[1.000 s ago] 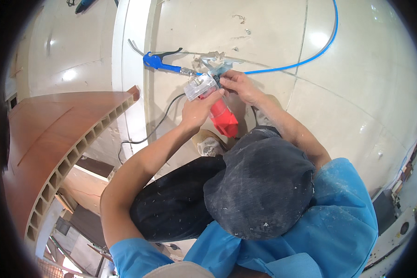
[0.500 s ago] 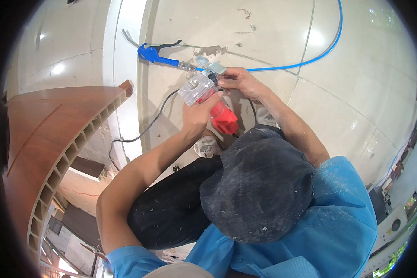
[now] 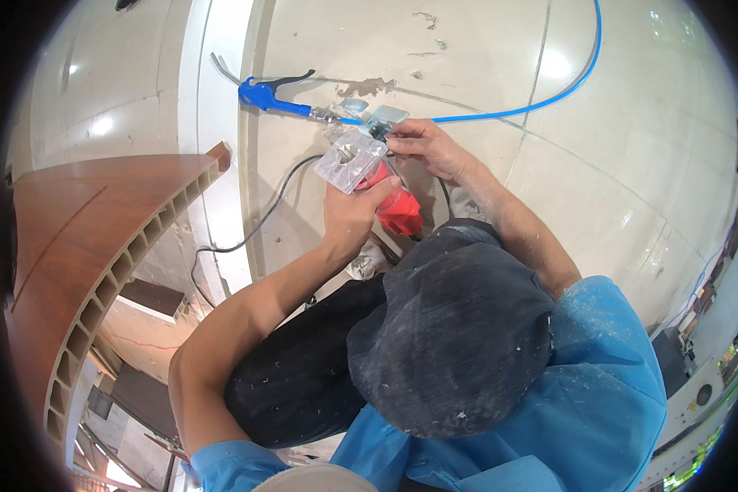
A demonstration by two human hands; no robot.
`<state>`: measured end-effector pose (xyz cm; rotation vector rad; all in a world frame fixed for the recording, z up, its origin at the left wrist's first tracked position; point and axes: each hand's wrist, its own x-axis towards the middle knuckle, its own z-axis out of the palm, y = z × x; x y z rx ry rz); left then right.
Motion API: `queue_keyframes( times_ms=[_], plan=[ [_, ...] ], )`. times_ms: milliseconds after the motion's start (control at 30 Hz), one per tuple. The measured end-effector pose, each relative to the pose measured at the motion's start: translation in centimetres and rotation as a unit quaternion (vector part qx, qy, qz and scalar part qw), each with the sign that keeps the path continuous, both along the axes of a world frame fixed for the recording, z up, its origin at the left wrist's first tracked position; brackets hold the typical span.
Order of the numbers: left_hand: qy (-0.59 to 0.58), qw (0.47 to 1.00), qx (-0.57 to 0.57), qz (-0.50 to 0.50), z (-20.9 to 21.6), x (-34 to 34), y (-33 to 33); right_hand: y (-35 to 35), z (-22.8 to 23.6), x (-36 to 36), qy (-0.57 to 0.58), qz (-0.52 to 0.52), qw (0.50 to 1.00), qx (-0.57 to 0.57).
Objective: The person adjusts a red handheld wood router, then uses it to shape the edge of a long wooden board. They reposition the board and continue routing along its length, then plug the router into an extension cord and resume routing.
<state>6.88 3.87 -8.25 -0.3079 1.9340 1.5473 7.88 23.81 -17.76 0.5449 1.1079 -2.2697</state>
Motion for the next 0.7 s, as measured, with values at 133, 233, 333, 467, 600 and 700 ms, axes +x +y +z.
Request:
queue_keyframes(
  times_ms=[133, 233, 333, 467, 600, 700],
  plan=[
    [-0.005, 0.999, -0.040, -0.018, 1.0, 0.1, 0.3, -0.1, 0.4, 0.4, 0.018, -0.025, 0.999, 0.014],
    [0.006, 0.998, -0.051, -0.022, 1.5, 0.4, 0.6, -0.2, 0.7, 0.8, 0.015, -0.044, 0.999, 0.007],
    [0.004, 0.999, -0.041, -0.021, 1.4, 0.8, 0.6, -0.3, 1.0, 1.1, 0.009, -0.057, 0.998, -0.006],
    [0.015, 1.000, -0.022, -0.006, 0.8, 1.2, 0.5, -0.7, 1.2, 1.2, 0.006, -0.065, 0.998, -0.019],
    [0.013, 0.996, 0.084, 0.014, 0.2, 1.3, 0.1, -1.1, 1.5, 1.2, 0.024, -0.057, 0.998, -0.030],
    [0.004, 0.995, 0.104, 0.012, 0.1, 1.1, -0.2, -1.3, 1.6, 1.1, 0.044, -0.053, 0.997, -0.022]
  ],
)
